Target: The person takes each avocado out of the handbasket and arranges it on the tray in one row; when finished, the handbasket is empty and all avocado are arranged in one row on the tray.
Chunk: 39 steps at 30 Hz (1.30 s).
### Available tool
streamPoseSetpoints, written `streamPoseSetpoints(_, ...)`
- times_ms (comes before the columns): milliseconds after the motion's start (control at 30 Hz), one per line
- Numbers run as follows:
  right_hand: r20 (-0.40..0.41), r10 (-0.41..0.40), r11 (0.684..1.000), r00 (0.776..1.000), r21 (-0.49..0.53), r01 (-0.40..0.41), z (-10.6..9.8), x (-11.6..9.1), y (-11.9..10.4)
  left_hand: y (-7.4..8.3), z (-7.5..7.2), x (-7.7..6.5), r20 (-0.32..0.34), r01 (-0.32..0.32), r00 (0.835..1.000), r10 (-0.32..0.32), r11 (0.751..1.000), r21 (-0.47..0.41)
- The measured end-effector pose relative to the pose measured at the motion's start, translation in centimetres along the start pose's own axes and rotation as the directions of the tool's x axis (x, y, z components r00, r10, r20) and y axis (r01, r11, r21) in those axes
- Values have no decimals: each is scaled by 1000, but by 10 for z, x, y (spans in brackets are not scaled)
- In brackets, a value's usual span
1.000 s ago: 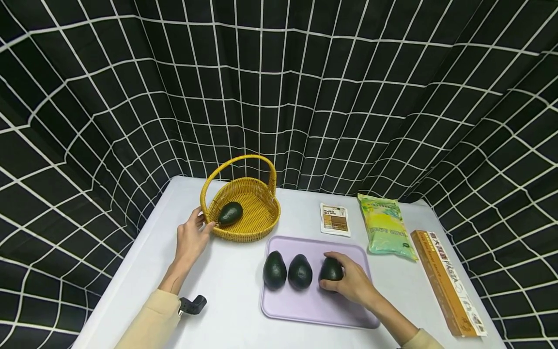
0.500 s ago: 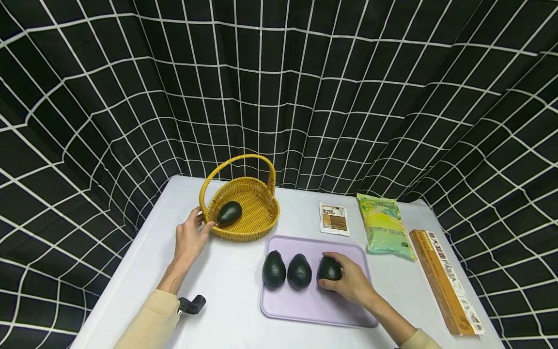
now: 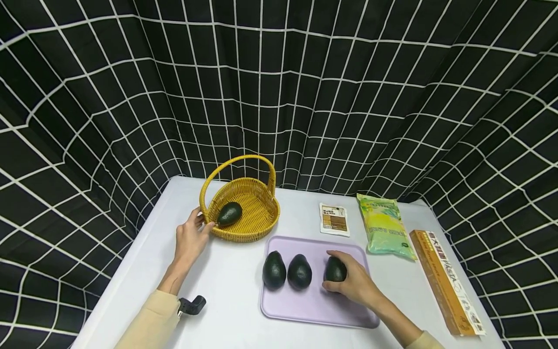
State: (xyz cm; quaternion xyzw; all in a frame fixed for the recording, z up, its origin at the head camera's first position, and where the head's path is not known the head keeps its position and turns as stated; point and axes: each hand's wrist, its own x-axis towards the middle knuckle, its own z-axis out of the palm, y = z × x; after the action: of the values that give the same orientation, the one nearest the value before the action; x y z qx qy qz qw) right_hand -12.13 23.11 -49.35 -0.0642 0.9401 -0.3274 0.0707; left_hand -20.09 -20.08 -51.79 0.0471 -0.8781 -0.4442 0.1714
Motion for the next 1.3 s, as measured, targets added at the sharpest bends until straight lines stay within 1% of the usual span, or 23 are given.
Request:
streamPoseSetpoints(133,-2,-38,997,999,-68,38,-2,-4,0,1,-1,-1,3,8,1000,-8,1000,-3)
streamPoseSetpoints(233,-21,-43,994,999,-98,41,0,-5,0,2,-2,0,-1,11,1000,-11,1000,-6)
streamPoseSetpoints(400,-81,-55,994,995,-100,47,4,-3,-3,3,-2,0,-9,8,1000,-8,1000,-7)
streamPoseSetpoints(467,-93,-64,994,994,-93,56,6,-2,-5,3,-1,0,-8,3,1000,-4,1000,-7)
streamPoseSetpoints(533,-84,-63,995,994,-79,57,8,-1,-6,2,-1,0,-9,2,1000,-2,1000,-9)
streamPoseSetpoints(733,-20,-46,998,999,-54,45,9,-2,-5,2,-1,0,-4,3,1000,-3,1000,0)
streamPoseSetpoints(967,-14,-73,997,997,-30,72,6,-3,-4,3,-1,0,-1,4,1000,-4,1000,-4)
streamPoseSetpoints(1133,2,-73,997,997,-30,73,4,-3,-4,2,-1,0,-2,1,1000,-1,1000,-1)
streamPoseSetpoints(1300,-3,-68,997,998,-30,68,-5,2,-13,2,-1,1,-9,2,1000,-2,1000,-9)
